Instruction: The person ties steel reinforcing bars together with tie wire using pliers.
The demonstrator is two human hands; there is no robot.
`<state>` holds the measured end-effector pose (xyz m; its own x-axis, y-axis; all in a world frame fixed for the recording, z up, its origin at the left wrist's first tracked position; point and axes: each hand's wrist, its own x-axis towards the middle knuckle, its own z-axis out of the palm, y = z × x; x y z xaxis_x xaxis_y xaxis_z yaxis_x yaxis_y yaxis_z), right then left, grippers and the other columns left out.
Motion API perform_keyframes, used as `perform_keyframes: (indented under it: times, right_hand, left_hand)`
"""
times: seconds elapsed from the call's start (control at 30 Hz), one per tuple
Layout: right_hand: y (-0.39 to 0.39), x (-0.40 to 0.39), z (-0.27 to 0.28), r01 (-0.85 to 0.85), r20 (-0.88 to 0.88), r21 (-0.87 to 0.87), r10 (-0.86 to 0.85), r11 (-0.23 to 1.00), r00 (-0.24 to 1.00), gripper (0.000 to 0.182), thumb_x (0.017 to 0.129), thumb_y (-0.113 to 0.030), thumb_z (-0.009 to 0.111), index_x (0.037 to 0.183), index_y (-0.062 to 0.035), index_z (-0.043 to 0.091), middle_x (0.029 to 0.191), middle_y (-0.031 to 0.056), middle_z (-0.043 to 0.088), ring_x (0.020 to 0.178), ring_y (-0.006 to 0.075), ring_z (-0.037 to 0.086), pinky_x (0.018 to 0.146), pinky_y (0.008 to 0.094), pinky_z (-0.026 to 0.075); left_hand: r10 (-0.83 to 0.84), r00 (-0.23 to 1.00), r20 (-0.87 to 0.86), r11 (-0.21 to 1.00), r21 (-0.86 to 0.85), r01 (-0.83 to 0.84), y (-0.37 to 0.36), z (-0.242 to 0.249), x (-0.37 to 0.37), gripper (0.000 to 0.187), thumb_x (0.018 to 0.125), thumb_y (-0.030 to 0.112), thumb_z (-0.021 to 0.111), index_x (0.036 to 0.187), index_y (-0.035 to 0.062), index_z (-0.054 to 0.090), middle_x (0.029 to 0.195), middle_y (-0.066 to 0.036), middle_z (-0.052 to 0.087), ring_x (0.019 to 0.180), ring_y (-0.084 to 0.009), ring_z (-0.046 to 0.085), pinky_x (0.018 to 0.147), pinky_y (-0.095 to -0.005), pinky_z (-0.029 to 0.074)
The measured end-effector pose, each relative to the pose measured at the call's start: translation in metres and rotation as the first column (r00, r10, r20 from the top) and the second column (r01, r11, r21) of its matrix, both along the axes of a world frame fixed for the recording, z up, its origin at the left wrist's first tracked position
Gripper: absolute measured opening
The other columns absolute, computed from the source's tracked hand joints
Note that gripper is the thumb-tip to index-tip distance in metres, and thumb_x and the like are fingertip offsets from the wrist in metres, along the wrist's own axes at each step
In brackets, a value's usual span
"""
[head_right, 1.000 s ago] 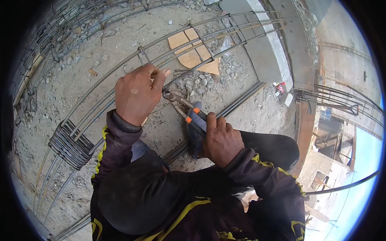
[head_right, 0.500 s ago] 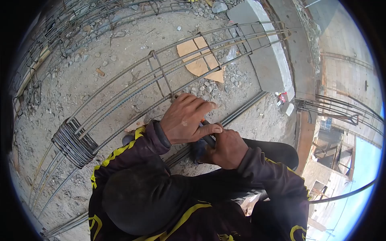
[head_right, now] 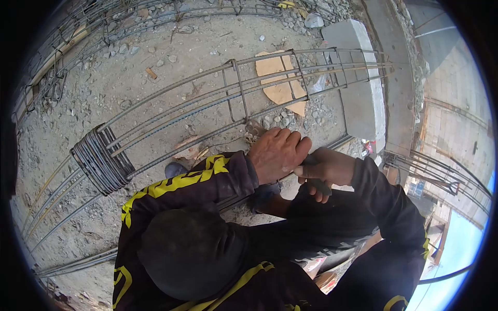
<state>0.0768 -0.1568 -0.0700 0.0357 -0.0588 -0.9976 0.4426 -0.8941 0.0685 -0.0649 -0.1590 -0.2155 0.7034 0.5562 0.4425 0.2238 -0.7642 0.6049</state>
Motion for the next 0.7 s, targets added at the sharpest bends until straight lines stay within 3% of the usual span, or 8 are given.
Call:
perform_keyframes:
  times: [0.03, 0.07, 0.13, 0.2, 0.27, 0.33, 0.5, 0.7]
  right_hand:
    - [0.011, -0.009, 0.010, -0.652, 0.169, 0.157, 0.631, 0.741, 0.757, 0.041, 0.089, -0.036, 0.071, 0.099, 0.0021, 0.058, 0.074, 0.0184, 0.065, 0.063, 0.0299, 0.067, 0.052, 0.0449, 0.048]
    - [0.002, -0.023, 0.026, -0.941, 0.450, 0.219, 0.829, 0.259, 0.333, 0.041, 0.086, -0.036, 0.072, 0.100, -0.0001, 0.058, 0.079, 0.0148, 0.062, 0.072, 0.0306, 0.065, 0.067, 0.0447, 0.049]
    - [-0.013, -0.050, 0.034, -0.975, 0.867, -0.009, 0.485, -0.223, -0.119, 0.033, 0.082, -0.029, 0.071, 0.098, -0.0035, 0.058, 0.087, 0.0093, 0.056, 0.086, 0.0267, 0.059, 0.077, 0.0405, 0.045]
    - [0.010, -0.044, 0.028, -0.876, 0.910, -0.163, 0.274, -0.453, -0.311, 0.025, 0.081, -0.025, 0.067, 0.095, -0.0062, 0.057, 0.089, 0.0063, 0.050, 0.090, 0.0223, 0.052, 0.079, 0.0358, 0.041]
    - [0.052, -0.030, 0.026, -0.779, 0.914, -0.079, 0.266, -0.622, -0.306, 0.016, 0.079, -0.017, 0.063, 0.091, -0.0080, 0.057, 0.086, 0.0052, 0.050, 0.083, 0.0212, 0.052, 0.074, 0.0358, 0.040]
    - [0.093, -0.021, 0.020, -0.724, 0.870, 0.018, 0.368, -0.690, -0.329, 0.015, 0.076, -0.014, 0.065, 0.089, -0.0074, 0.061, 0.084, 0.0050, 0.058, 0.084, 0.0230, 0.058, 0.073, 0.0347, 0.047]
    - [0.125, -0.021, 0.021, -0.672, 0.794, 0.032, 0.427, -0.740, -0.432, 0.020, 0.071, -0.018, 0.070, 0.087, -0.0068, 0.064, 0.084, 0.0072, 0.063, 0.084, 0.0250, 0.064, 0.069, 0.0370, 0.052]
    - [0.142, -0.020, 0.021, -0.672, 0.761, 0.060, 0.470, -0.738, -0.447, 0.020, 0.074, -0.020, 0.070, 0.085, -0.0050, 0.066, 0.080, 0.0098, 0.065, 0.080, 0.0291, 0.067, 0.069, 0.0379, 0.055]
  left_hand:
    - [0.022, 0.999, 0.024, 0.999, -0.038, -0.021, 0.002, -0.001, 0.004, 0.017, 0.082, 0.019, 0.062, 0.092, 0.0073, 0.054, 0.082, -0.006, 0.060, 0.081, -0.0232, 0.064, 0.073, -0.0350, 0.050]
    - [0.043, 0.998, 0.044, 0.996, -0.079, -0.040, 0.004, -0.003, 0.006, 0.018, 0.081, 0.018, 0.063, 0.091, 0.0068, 0.054, 0.082, -0.008, 0.061, 0.081, -0.0243, 0.065, 0.073, -0.0357, 0.051]
    - [0.072, 0.988, 0.140, 0.949, -0.314, -0.025, 0.026, 0.012, 0.002, 0.022, 0.075, 0.010, 0.065, 0.091, 0.0022, 0.053, 0.077, -0.013, 0.065, 0.078, -0.0311, 0.068, 0.070, -0.0401, 0.052]
    - [0.060, 0.989, 0.138, 0.861, -0.508, 0.018, 0.046, 0.024, -0.003, 0.024, 0.072, 0.007, 0.065, 0.092, -0.0002, 0.053, 0.075, -0.015, 0.066, 0.077, -0.0341, 0.068, 0.069, -0.0430, 0.053]
    - [0.125, 0.978, 0.164, 0.786, -0.618, 0.003, 0.063, 0.019, 0.003, 0.026, 0.070, 0.008, 0.065, 0.093, 0.0001, 0.057, 0.072, -0.016, 0.066, 0.075, -0.0354, 0.068, 0.068, -0.0446, 0.053]
    - [0.114, 0.984, 0.140, 0.710, -0.704, 0.018, 0.083, 0.016, 0.001, 0.025, 0.069, 0.011, 0.066, 0.091, 0.0014, 0.059, 0.073, -0.016, 0.066, 0.074, -0.0354, 0.068, 0.069, -0.0439, 0.053]
    - [-0.070, 0.993, 0.094, 0.638, -0.761, 0.117, 0.112, 0.020, -0.005, 0.032, 0.065, 0.027, 0.071, 0.079, -0.0003, 0.063, 0.074, -0.018, 0.066, 0.072, -0.0304, 0.067, 0.069, -0.0398, 0.053]
    - [-0.108, 0.992, 0.062, 0.670, -0.733, 0.119, 0.122, 0.020, -0.006, 0.043, 0.066, 0.030, 0.073, 0.086, -0.0068, 0.064, 0.081, -0.023, 0.067, 0.080, -0.0338, 0.068, 0.073, -0.0408, 0.053]
